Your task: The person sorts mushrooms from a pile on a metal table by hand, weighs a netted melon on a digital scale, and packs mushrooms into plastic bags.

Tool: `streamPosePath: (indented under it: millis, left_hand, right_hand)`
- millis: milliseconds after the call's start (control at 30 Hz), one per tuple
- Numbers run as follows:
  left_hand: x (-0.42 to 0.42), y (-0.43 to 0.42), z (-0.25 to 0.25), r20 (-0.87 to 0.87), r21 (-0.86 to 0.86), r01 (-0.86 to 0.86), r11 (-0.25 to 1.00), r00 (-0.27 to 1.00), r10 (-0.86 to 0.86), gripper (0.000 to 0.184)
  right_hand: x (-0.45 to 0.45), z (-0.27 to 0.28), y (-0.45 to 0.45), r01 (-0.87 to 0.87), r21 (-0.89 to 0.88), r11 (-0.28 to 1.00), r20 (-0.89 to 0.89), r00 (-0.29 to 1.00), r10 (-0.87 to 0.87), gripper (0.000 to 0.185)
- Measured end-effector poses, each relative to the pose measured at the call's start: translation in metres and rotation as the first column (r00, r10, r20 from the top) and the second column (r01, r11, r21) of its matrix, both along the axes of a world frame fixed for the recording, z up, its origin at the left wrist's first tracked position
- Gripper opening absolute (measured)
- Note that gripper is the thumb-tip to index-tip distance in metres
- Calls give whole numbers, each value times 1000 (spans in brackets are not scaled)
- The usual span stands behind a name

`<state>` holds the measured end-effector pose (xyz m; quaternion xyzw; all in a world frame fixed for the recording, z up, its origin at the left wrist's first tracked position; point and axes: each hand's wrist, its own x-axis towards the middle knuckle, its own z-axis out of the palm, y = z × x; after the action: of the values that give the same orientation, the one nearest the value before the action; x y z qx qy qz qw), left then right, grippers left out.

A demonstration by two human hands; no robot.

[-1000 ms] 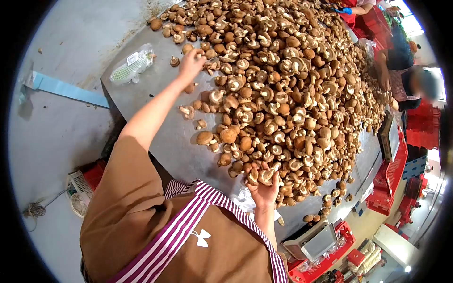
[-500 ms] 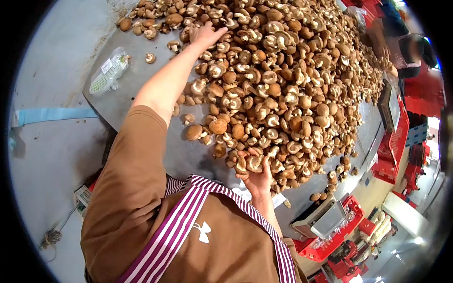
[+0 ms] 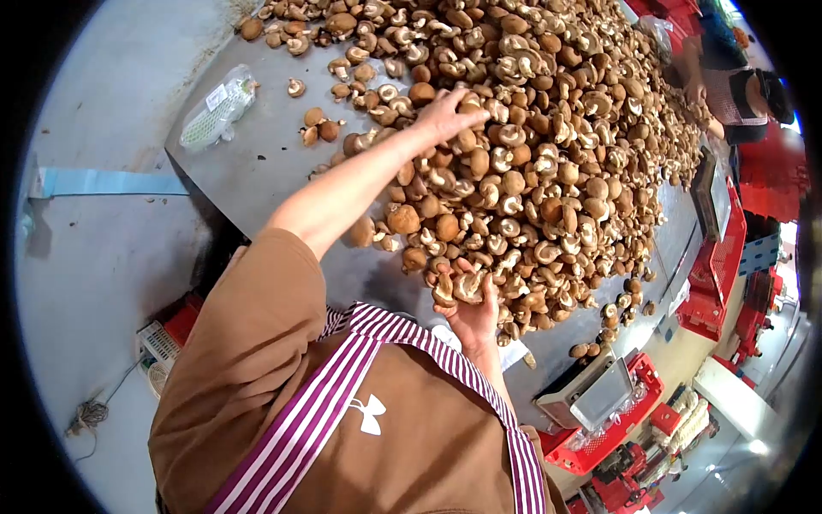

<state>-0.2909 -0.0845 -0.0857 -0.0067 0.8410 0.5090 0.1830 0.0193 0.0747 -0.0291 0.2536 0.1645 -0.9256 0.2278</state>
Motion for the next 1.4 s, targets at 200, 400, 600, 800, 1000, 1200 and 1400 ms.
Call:
streamPosePath:
  millis: [200,400,600,800,1000,1200,1400]
  left_hand:
    - [58,47,85,20,22,315,949,949,-316,76]
    - [103,86,72,-677,-151,407,901,621,-394,74]
    - [53,34,75,-782,28,380,925,584,-216,36]
    - [-30,-50,14,-459,-342,-29,939,877,-140,21]
    - [-61,-70,-35,-494,-437,-299,848,868,52,29]
    - [-88,-79,-46,-281,-684,36,729,909,-309,36]
    - [-89,-81,-16,-82,-655,222,722,929,-361,43]
  right_hand:
    - [11,5,-2,-48,97,994,29,999,45,59]
    - [21,12,3,1,253,967,41,999,-12,63]
    - [26,9,9,46,209,977,44,997,-56,60]
    - [18,5,11,-33,259,965,59,998,19,58]
    - [9,5,17,-37,296,954,19,999,33,59]
    - [12,-6,27,6,278,960,28,1000,-15,59]
    - [10,-10,21,1,239,971,7,1000,-3,58]
